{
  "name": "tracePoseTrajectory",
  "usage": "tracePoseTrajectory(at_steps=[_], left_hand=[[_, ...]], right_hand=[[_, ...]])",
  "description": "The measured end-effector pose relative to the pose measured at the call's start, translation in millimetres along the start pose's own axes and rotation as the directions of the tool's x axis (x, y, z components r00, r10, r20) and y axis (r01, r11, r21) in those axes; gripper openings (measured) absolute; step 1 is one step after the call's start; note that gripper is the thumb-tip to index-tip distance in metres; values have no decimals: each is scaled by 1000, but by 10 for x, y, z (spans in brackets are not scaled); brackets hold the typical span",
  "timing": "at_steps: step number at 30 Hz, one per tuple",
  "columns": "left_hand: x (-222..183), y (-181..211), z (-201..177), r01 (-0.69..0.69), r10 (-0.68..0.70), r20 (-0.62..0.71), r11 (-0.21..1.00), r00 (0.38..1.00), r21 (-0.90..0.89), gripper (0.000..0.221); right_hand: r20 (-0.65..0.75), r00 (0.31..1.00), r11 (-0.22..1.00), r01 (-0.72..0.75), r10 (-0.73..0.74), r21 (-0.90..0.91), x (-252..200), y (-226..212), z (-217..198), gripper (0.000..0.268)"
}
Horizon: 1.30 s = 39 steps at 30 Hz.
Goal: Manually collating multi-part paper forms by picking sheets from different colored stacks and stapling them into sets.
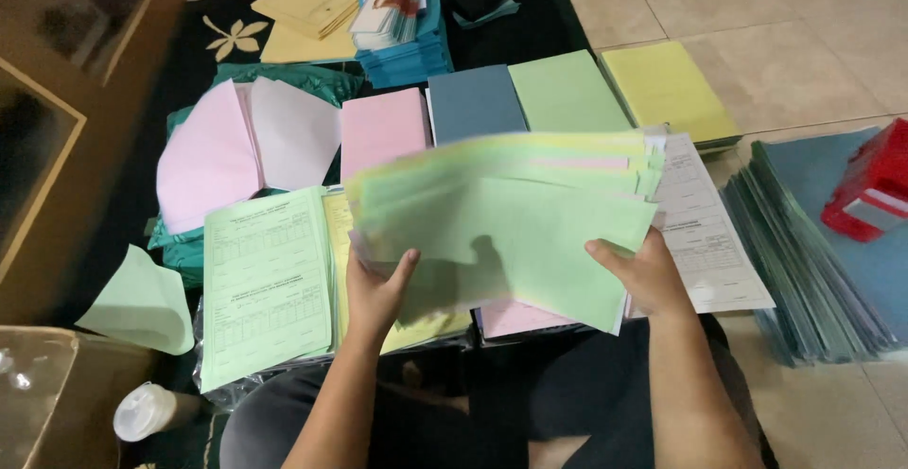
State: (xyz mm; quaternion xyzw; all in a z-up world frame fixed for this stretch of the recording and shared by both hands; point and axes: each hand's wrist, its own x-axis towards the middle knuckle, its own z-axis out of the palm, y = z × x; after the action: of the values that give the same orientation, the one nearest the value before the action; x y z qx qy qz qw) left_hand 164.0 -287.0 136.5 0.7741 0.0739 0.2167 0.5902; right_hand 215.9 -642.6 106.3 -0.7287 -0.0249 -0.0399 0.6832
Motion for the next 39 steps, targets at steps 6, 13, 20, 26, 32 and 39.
tracePoseTrajectory(at_steps=[6,13,20,26,32,39], left_hand=[[219,-319,77,250,-263,134,963,956,106,77],[185,-132,309,121,-283,357,903,890,413,56],[80,-32,43,85,-67,147,990,987,-116,53],[-28,-101,90,-30,30,-4,1000,1000,-4,47],[318,-405,77,108,-113,48,988,992,110,68],[88,-108,308,-170,-13,318,825,948,540,46]], right_hand=[[-48,983,983,-177,179,48,260,397,46,59],[69,984,906,-123,165,-406,195,13,363,61],[-36,998,985,51,-58,-165,75,-69,72,42],[-80,997,998,-12,8,-58,99,87,11,44],[-128,984,981,-140,123,-135,350,380,153,59],[7,1000,901,-13,18,-433,158,57,550,46]])
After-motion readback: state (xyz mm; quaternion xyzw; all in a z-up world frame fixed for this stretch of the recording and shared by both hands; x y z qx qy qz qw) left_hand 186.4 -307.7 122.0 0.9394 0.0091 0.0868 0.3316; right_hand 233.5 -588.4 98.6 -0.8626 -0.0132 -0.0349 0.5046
